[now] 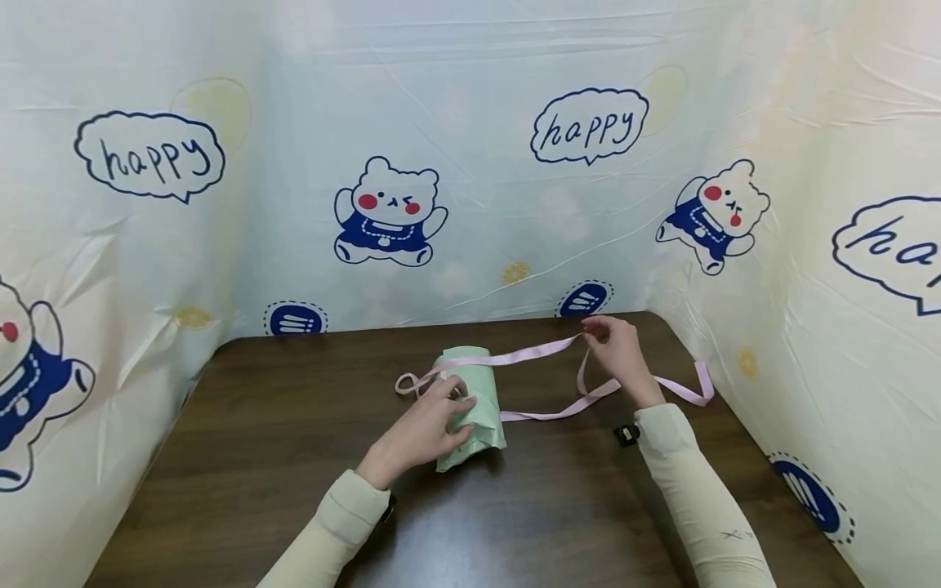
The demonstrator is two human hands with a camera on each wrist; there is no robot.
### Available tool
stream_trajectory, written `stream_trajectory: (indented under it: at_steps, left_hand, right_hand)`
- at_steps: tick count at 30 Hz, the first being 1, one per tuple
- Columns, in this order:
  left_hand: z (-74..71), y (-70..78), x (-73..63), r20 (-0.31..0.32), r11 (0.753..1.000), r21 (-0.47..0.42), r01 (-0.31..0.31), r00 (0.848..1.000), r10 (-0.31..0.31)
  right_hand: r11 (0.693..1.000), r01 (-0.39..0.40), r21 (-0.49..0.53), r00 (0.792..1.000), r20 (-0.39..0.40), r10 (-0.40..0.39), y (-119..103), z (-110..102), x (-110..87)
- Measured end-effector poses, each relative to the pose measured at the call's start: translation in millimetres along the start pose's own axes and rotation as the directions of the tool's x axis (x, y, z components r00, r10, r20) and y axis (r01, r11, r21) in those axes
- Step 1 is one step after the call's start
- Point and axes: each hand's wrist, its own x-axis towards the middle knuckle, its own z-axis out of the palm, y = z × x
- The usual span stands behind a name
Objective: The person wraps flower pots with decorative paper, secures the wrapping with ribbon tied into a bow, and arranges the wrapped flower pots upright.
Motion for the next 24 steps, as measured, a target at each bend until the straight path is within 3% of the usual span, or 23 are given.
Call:
stream_trajectory:
  at_steps: [3, 6, 8, 12, 13, 15, 17, 19, 24]
  left_hand:
    - [0.3, 0.4, 0.1, -0.001, 1.000, -0.002, 0.004, 1.000, -0.004]
    - [0.7, 0.4, 0.2, -0.001, 1.000, -0.005, 0.008, 1.000, -0.009]
    - [1.0, 0.4, 0.4, 0.000, 1.000, -0.006, 0.011, 1.000, -0.011]
    - [1.1, 0.4, 0.9, 0.002, 1.000, -0.007, 0.018, 1.000, -0.018]
    - [1.0, 0.5, 1.0, 0.004, 1.000, -0.008, 0.021, 1.000, -0.021]
    - [0.7, 0.9, 1.0, 0.010, 1.000, -0.012, 0.027, 1.000, -0.027]
    - [0.5, 1.5, 1.3, 0.014, 0.999, -0.014, 0.032, 0.999, -0.032]
    - [0.2, 2.3, 1.0, 0.017, 0.999, -0.014, 0.036, 0.999, -0.036]
    - [-0.3, 4.2, 0.7, 0.016, 0.999, 0.002, 0.033, 0.999, -0.033]
  right_hand:
    - [0.999, -0.034, -0.018, 0.985, 0.169, 0.036, 4.1, 2.3, -4.8]
    - [0.999, -0.029, -0.038, 0.937, 0.347, 0.040, 8.0, 5.5, -11.6]
    - [1.000, 0.003, -0.029, 0.876, 0.481, 0.011, 10.2, 8.4, -17.0]
    - [1.000, 0.024, 0.006, 0.715, 0.699, -0.021, 11.4, 16.0, -30.3]
    - [1.000, 0.027, 0.010, 0.688, 0.726, -0.026, 11.0, 17.7, -33.5]
    - [1.000, 0.018, -0.007, 0.661, 0.750, -0.007, 10.1, 19.6, -39.7]
    - [0.999, 0.030, -0.024, 0.667, 0.745, -0.002, 9.8, 18.6, -44.3]
    - [0.999, 0.045, -0.029, 0.695, 0.719, -0.010, 8.7, 13.2, -46.1]
    - [0.998, 0.040, 0.042, 0.807, 0.587, -0.057, 5.0, -14.0, -41.5]
